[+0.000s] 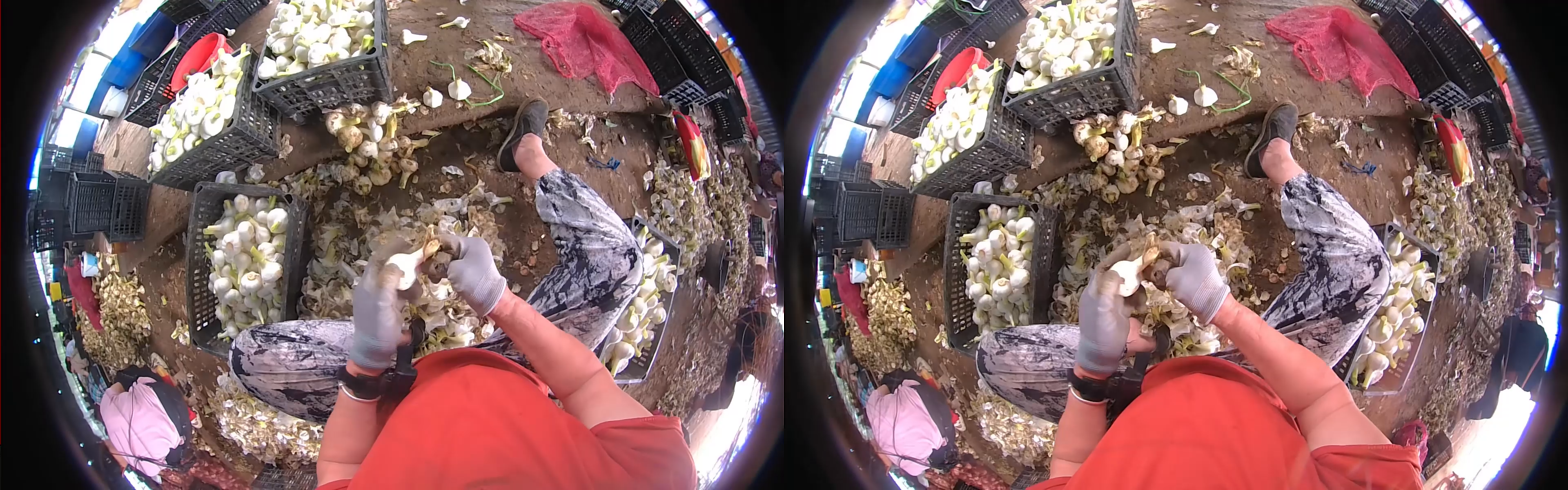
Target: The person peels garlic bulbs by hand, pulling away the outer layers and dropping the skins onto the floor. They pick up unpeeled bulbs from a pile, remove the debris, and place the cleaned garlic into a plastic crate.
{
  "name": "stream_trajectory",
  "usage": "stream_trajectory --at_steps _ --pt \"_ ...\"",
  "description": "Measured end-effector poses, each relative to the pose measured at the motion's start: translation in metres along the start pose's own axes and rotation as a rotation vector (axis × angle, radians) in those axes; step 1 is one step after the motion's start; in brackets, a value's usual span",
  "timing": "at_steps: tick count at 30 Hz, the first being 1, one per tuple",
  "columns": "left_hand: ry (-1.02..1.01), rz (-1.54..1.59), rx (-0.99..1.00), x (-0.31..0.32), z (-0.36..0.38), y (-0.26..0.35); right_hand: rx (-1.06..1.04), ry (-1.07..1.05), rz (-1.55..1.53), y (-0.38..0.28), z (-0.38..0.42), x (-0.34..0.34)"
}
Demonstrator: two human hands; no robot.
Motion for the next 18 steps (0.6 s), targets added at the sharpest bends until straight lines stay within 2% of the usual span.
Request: stream_trajectory --at_steps 1,2,3,4,5,6,7,8,9,10,11,12,13,14,16,17,18 --pt "0.031 0.079 -0.016 0.003 0.0 -0.003 0.001 0.0 -0.001 0.001 0.0 -0.003" --pt "0.032 0.079 -0.017 -0.006 0.0 -0.002 -0.104 -0.047 0.225 0.002 -0.001 -0.007" --pt "-0.048 0.283 -0.284 -0.015 0.0 -0.001 -0.21 -0.095 0.45 0.003 -0.002 -0.009" --pt "-0.129 0.486 -0.551 -0.018 0.001 0.0 -0.21 -0.095 0.448 0.004 -0.006 -0.01" --pt "-0.17 0.363 -0.673 -0.019 0.007 0.002 -0.491 -0.044 0.649 0.0 -0.009 -0.008" --pt "-0.17 0.36 -0.677 -0.017 0.008 -0.001 -0.773 0.015 0.845 -0.003 -0.009 -0.007" --pt "-0.232 0.288 -0.676 -0.015 0.011 -0.008 -0.876 -0.006 0.811 -0.004 -0.01 -0.006" --pt "-0.293 0.216 -0.672 -0.014 0.011 -0.013 -0.875 -0.002 0.808 -0.005 -0.007 -0.006" --pt "-0.31 0.375 -0.736 -0.012 0.007 -0.016 -0.513 -0.095 0.477 -0.009 -0.005 -0.006" --pt "-0.312 0.371 -0.739 -0.011 0.007 -0.017 -0.151 -0.179 0.146 -0.008 -0.003 -0.006" --pt "-0.194 0.412 -0.685 -0.008 0.006 -0.017 -0.14 -0.154 0.224 0.006 -0.01 -0.02" --pt "-0.076 0.455 -0.629 -0.006 0.005 -0.016 -0.033 -0.07 0.103 0.014 -0.011 -0.03" --pt "-0.079 0.458 -0.627 -0.004 0.005 -0.016 -0.057 -0.117 -0.041 0.026 -0.009 -0.042" --pt "-0.081 0.447 -0.539 -0.002 0.002 -0.015 -0.079 -0.166 -0.185 0.037 -0.006 -0.051" --pt "-0.073 0.424 -0.383 0.005 0.003 -0.012 -0.071 -0.194 -0.139 0.019 0.013 -0.037" --pt "-0.07 0.25 -0.353 0.014 0.003 -0.006 0.034 -0.161 -0.116 0.015 0.015 -0.023" --pt "-0.076 0.249 -0.353 0.012 0.001 -0.013 -0.009 -0.117 0.009 0.017 0.014 -0.017"
Point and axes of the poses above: each hand's wrist, its own z-axis away from the middle knuckle, its own x-axis out of the palm, y = z × x, the point moved 2 cm from there along -z, towards the middle knuckle, and after that the axes turned 8 degrees about z, right-handed, at the moved point
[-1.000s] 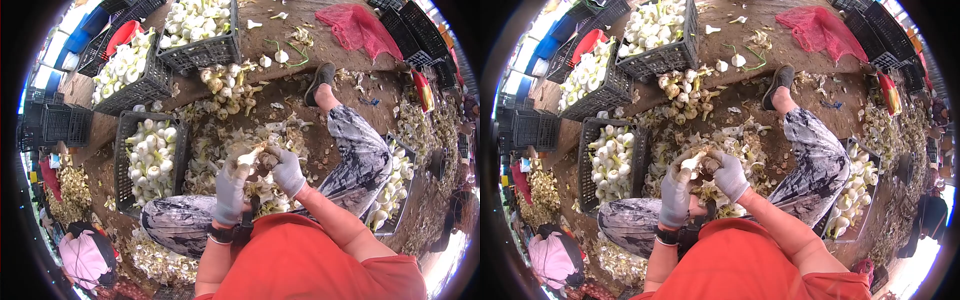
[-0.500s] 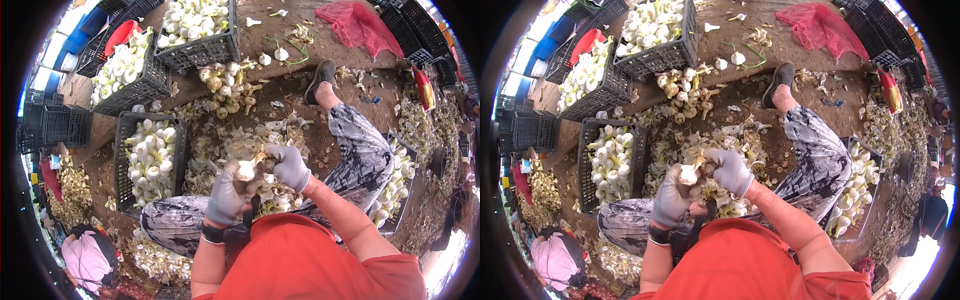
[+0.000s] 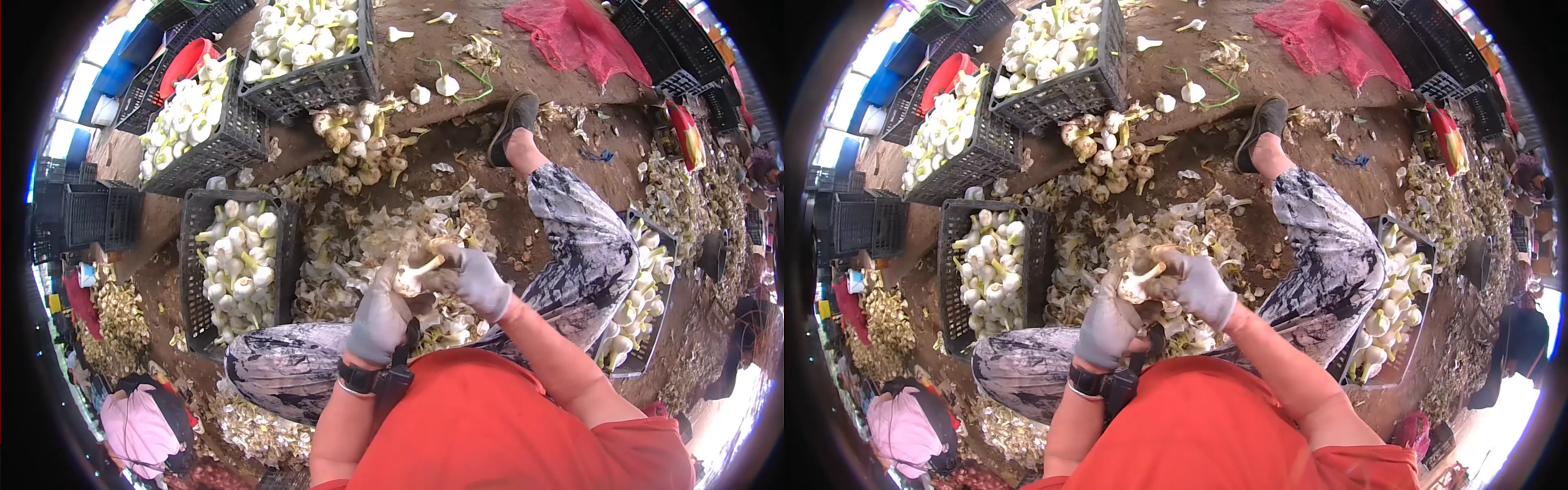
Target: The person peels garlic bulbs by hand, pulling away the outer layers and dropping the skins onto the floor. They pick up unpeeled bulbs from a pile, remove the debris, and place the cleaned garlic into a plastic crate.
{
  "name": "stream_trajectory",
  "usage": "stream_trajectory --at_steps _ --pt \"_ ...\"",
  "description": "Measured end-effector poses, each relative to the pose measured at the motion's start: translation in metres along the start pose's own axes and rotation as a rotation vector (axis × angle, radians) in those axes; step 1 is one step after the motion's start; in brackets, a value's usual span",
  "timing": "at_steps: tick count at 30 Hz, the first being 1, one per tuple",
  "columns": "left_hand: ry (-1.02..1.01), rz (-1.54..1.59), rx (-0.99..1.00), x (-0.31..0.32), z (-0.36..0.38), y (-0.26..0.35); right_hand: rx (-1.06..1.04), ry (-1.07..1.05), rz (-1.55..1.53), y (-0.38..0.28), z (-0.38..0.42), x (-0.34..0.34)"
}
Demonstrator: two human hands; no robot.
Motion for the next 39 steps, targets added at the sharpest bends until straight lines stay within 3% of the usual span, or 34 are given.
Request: stream_trajectory --at_steps 2,3,4,6,8,10,12,14,16,18,19,20,21,22,23,25,26,28,32,34,35,36,39 --pt "0.014 0.02 0.175 -0.018 -0.01 -0.011 0.094 0.064 -0.009 0.008 -0.005 -0.007" --pt "0.168 -0.129 0.415 -0.015 -0.014 -0.012 0.09 0.06 -0.011 0.01 -0.006 -0.007" --pt "0.171 -0.131 0.418 -0.017 -0.009 -0.009 0.075 0.104 -0.141 0.011 -0.006 -0.006" --pt "0.287 -0.698 0.608 -0.013 0.011 0.006 0.058 0.151 -0.27 0.019 -0.01 -0.01" --pt "0.371 -0.645 0.495 -0.001 0.029 0.012 0.153 0.35 -0.502 0.035 -0.017 -0.022" --pt "0.229 -0.671 0.487 -0.001 0.043 0.008 0.176 0.387 -0.554 0.034 -0.022 -0.026" --pt "0.28 -0.684 0.428 -0.015 0.049 0.015 0.217 0.444 -0.663 0.036 -0.026 -0.027" --pt "0.448 -0.503 0.651 -0.03 0.046 0.029 0.295 0.422 -0.668 0.042 -0.022 -0.036" --pt "0.431 -0.644 0.68 -0.032 0.039 0.036 0.295 0.28 -0.881 0.042 -0.02 -0.037" --pt "0.3 -0.997 0.57 -0.035 0.026 0.031 0.317 0.262 -0.819 0.051 -0.024 -0.03" --pt "0.311 -1.073 0.417 -0.018 0.027 0.028 0.233 0.218 -0.702 0.044 -0.026 -0.021" --pt "0.313 -1.068 0.427 -0.017 0.022 0.026 0.147 0.176 -0.585 0.04 -0.025 -0.015" --pt "0.217 -1.147 0.306 -0.019 0.014 0.021 0.022 0.134 -0.452 0.037 -0.022 -0.012" --pt "0.116 -1.221 0.183 -0.021 0.006 0.015 0.111 0.182 -0.292 0.036 -0.019 -0.01" --pt "0.107 -1.213 0.193 -0.024 -0.002 0.013 0.141 0.257 -0.214 0.034 -0.023 -0.015" --pt "0.178 -1.193 0.028 -0.037 -0.017 0.006 0.115 0.395 -0.123 0.024 -0.041 -0.031" --pt "0.171 -1.187 0.034 -0.045 -0.025 0.002 0.063 0.458 -0.111 0.017 -0.055 -0.043" --pt "0.247 -1.251 0.359 -0.061 -0.033 -0.003 -0.009 0.517 0.03 0.001 -0.088 -0.071" --pt "0.3 -1.05 0.248 -0.072 -0.045 -0.001 -0.248 0.678 0.469 -0.026 -0.176 -0.129" --pt "0.371 -1.053 0.197 -0.072 -0.055 -0.001 -0.375 0.928 1.165 -0.043 -0.222 -0.158" --pt "0.352 -1.028 0.22 -0.078 -0.06 -0.004 -0.318 0.916 1.226 -0.059 -0.241 -0.16" --pt "0.334 -1.001 0.241 -0.083 -0.067 -0.007 -0.479 0.916 1.252 -0.067 -0.261 -0.167" --pt "0.317 -0.961 0.193 -0.082 -0.08 -0.004 -0.437 0.787 1.563 -0.085 -0.321 -0.183"
Point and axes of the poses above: each hand's wrist, its own z-axis away from the middle knuckle, its own x-axis out of the palm, y = z × x, the point moved 2 cm from there along -z, towards the middle knuckle, and after that the axes turned 8 degrees about z, right-handed, at the moved point
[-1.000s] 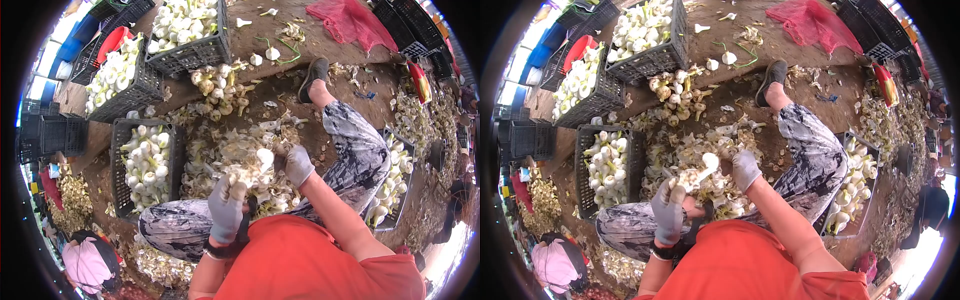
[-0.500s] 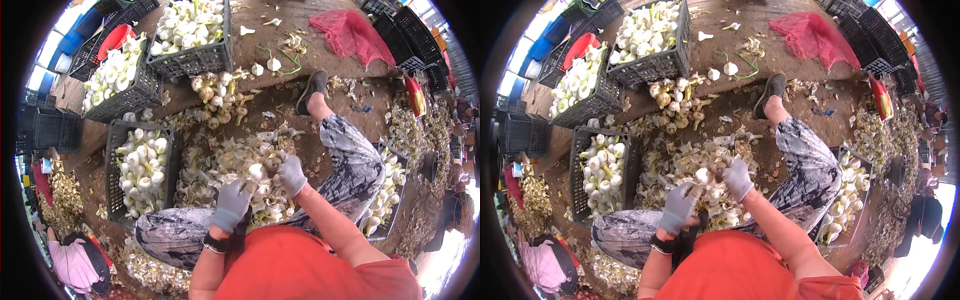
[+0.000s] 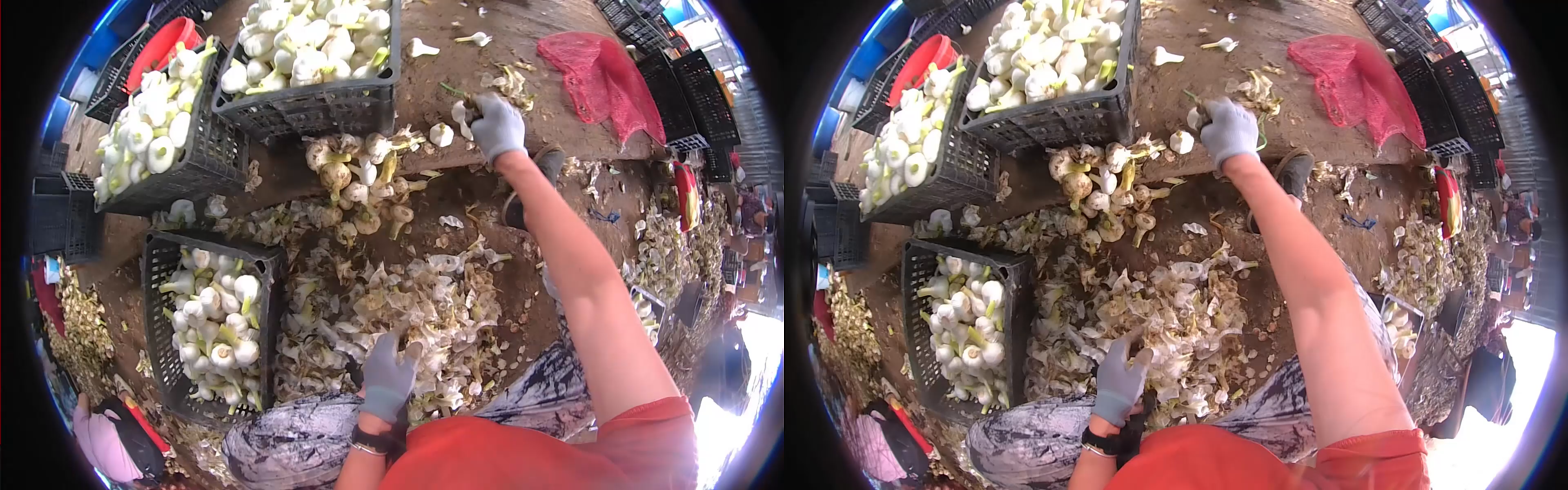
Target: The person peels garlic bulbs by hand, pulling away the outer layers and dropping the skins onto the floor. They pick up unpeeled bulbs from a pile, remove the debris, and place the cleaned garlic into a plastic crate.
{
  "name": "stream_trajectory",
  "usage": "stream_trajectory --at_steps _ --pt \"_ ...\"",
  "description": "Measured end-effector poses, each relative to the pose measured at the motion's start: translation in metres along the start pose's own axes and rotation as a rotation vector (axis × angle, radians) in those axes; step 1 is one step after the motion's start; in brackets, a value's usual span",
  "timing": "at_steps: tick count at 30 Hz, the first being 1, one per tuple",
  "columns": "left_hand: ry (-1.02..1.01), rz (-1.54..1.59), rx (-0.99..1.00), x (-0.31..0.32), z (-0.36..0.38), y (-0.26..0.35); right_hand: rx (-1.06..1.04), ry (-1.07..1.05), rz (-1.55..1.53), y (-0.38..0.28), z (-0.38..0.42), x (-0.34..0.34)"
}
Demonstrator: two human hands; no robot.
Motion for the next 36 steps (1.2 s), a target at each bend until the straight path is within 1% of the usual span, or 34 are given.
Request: stream_trajectory --at_steps 1,2,4,5,6,7,8,9,10,11,12,13,14,15,16,17,18,19,20,21,22,23,24,25,27,29,30,31,32,33,35,36 --pt "-0.01 0.007 -0.003 0.002 -0.004 -0.002 -0.056 -0.034 0.055 0.001 -0.012 0.013" --pt "-0.017 -0.036 -0.023 0.004 -0.006 -0.011 -0.062 -0.051 0.052 0.002 -0.021 0.025" --pt "-0.037 -0.045 -0.045 0.004 -0.01 -0.004 -0.045 -0.4 0.221 0.002 -0.026 0.052" --pt "-0.059 -0.06 -0.048 0.003 -0.012 0.0 -0.045 -0.418 0.218 0.003 -0.025 0.059" --pt "-0.064 -0.06 -0.067 0.003 -0.013 -0.001 -0.042 -0.309 0.256 0.0 -0.026 0.056" --pt "-0.026 -0.068 -0.03 0.003 -0.013 -0.002 -0.044 -0.197 0.292 -0.003 -0.027 0.055" --pt "0.012 -0.078 0.009 0.002 -0.014 -0.002 -0.047 -0.011 0.15 -0.003 -0.021 0.05" --pt "0.007 -0.077 -0.003 0.001 -0.015 -0.001 -0.128 0.175 0.094 -0.012 -0.009 0.031" --pt "0.02 -0.074 -0.027 0.0 -0.016 0.001 -0.151 0.245 -0.066 -0.028 0.009 0.013" --pt "0.03 -0.072 -0.045 -0.001 -0.017 0.001 -0.188 0.12 -0.3 -0.041 0.032 0.01" --pt "0.02 -0.075 -0.042 0.001 -0.017 0.0 -0.272 -0.149 -0.069 -0.062 0.056 0.012" --pt "0.02 -0.077 -0.039 0.002 -0.016 -0.002 -0.495 -0.306 0.054 -0.077 0.078 0.035" --pt "0.021 -0.081 -0.033 0.003 -0.015 -0.003 -0.592 -0.616 0.085 -0.101 0.1 0.046" --pt "0.016 -0.089 -0.018 0.004 -0.015 -0.005 -0.612 -0.485 -0.013 -0.108 0.131 0.058" --pt "0.012 -0.089 -0.004 0.004 -0.013 -0.007 -0.516 -0.658 0.005 -0.113 0.151 0.078" --pt "0.009 -0.091 0.01 0.003 -0.012 -0.009 -0.507 -0.641 0.003 -0.112 0.159 0.088" --pt "0.013 -0.105 0.026 0.002 -0.012 -0.011 -0.407 -0.649 0.0 -0.112 0.161 0.096" --pt "0.039 -0.098 -0.014 0.001 -0.012 -0.014 -0.312 -0.656 -0.006 -0.114 0.161 0.099" --pt "0.066 -0.085 -0.062 0.0 -0.01 -0.018 -0.314 -0.644 -0.013 -0.122 0.166 0.101" --pt "0.069 -0.085 -0.055 0.0 -0.008 -0.019 -0.076 -0.626 -0.107 -0.126 0.172 0.099" --pt "0.115 -0.045 -0.04 -0.001 -0.008 -0.018 0.162 -0.597 -0.194 -0.126 0.176 0.089" --pt "0.161 -0.002 -0.023 -0.001 -0.009 -0.017 0.159 -0.583 -0.187 -0.127 0.182 0.077" --pt "0.194 -0.009 0.051 -0.001 -0.008 -0.014 0.355 -0.695 -0.446 -0.129 0.19 0.062" --pt "0.194 -0.006 0.063 -0.001 -0.007 -0.007 0.552 -0.8 -0.711 -0.133 0.204 0.044" --pt "0.291 -0.318 0.318 -0.002 -0.006 0.016 0.985 -0.84 -1.28 -0.149 0.248 0.004" --pt "0.302 -0.361 0.356 0.001 -0.005 0.015 1.159 -0.759 -1.523 -0.165 0.276 -0.046" --pt "0.261 -0.327 0.369 0.003 -0.003 0.01 1.154 -0.766 -1.529 -0.16 0.284 -0.054" --pt "0.217 -0.297 0.379 0.004 0.003 0.006 0.935 -0.78 -1.357 -0.15 0.293 -0.062" --pt "0.194 -0.248 0.454 0.005 0.008 0.008 0.715 -0.777 -1.181 -0.141 0.3 -0.07" --pt "0.197 -0.255 0.454 0.004 0.015 0.015 0.617 -0.639 -1.219 -0.134 0.295 -0.082" --pt "0.024 -0.103 0.426 0.005 0.028 0.03 0.388 -0.73 -1.024 -0.121 0.287 -0.103" --pt "0.017 -0.132 0.455 0.005 0.033 0.033 0.297 -0.674 -1.004 -0.12 0.289 -0.108"
Point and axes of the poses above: each hand's wrist, its own z-axis away from the middle knuckle, its own x-axis out of the palm, y = z × x, the point moved 2 cm from there along -z, towards the middle knuckle, and after that the axes turned 8 degrees about z, right-handed, at the moved point
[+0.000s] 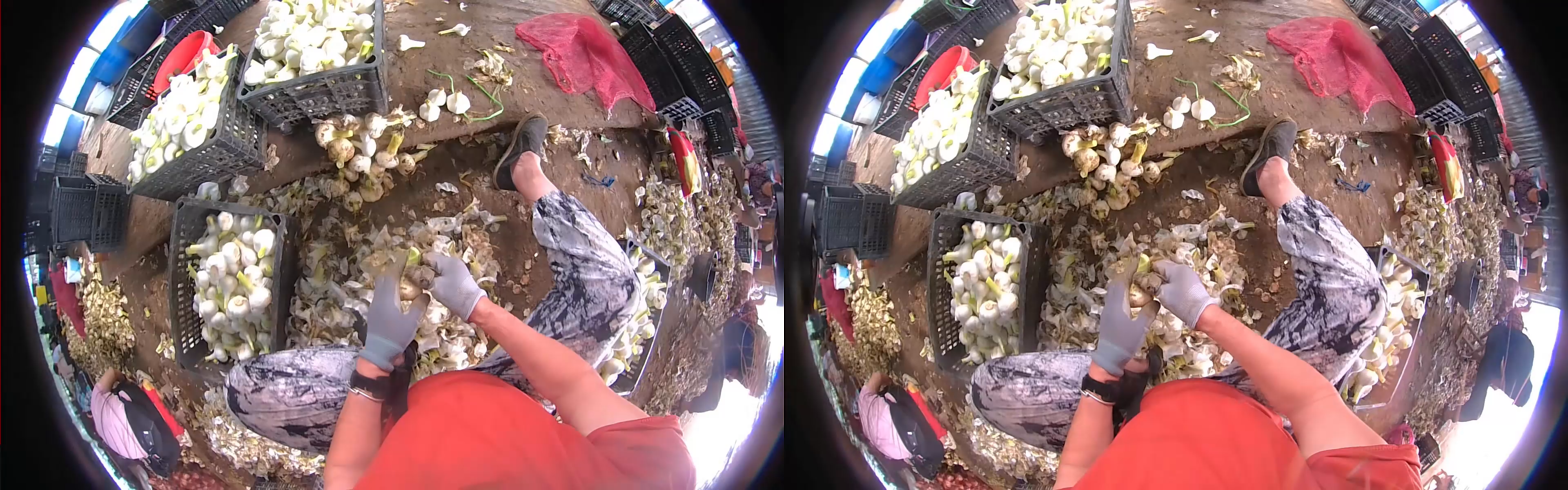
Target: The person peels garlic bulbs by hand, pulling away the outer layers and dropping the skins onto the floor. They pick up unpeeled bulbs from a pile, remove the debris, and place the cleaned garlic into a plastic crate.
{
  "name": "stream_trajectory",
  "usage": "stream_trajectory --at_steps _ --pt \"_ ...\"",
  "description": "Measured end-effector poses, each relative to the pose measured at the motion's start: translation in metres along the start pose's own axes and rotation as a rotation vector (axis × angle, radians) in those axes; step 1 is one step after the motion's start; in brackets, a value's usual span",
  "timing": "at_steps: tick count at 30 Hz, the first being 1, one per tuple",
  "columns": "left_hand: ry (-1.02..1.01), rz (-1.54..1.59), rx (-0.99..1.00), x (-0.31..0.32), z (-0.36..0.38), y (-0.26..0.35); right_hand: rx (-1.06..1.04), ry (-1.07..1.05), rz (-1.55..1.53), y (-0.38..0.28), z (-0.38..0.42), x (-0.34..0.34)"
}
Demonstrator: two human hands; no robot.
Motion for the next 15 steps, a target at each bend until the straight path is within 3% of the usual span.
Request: stream_trajectory --at_steps 5,7,8,11,13,15 --pt "-0.078 0.072 0.063 -0.007 0.016 0.008 -0.115 0.083 0.062 -0.007 0.032 -0.005" --pt "-0.045 0.555 -0.126 -0.009 0.022 0.019 -0.063 0.124 -0.217 -0.015 0.047 -0.007" --pt "-0.057 0.64 -0.154 -0.011 0.026 0.033 0.141 0.03 -0.508 -0.023 0.053 -0.009" --pt "-0.028 0.779 -0.236 -0.003 0.031 0.012 0.181 -0.073 -0.683 -0.03 0.058 -0.016" --pt "-0.061 0.723 -0.243 -0.003 0.034 0.018 0.177 -0.083 -0.719 -0.038 0.054 -0.019" --pt "-0.037 0.743 -0.273 -0.001 0.036 0.028 0.139 -0.202 -0.498 -0.04 0.052 -0.023"
Point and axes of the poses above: each hand's wrist, its own z-axis away from the middle knuckle, its own x-axis out of the palm, y = z × x, the point moved 2 cm from there along -z, towards the middle knuckle, and after that the axes turned 8 degrees about z, right-handed, at the moved point
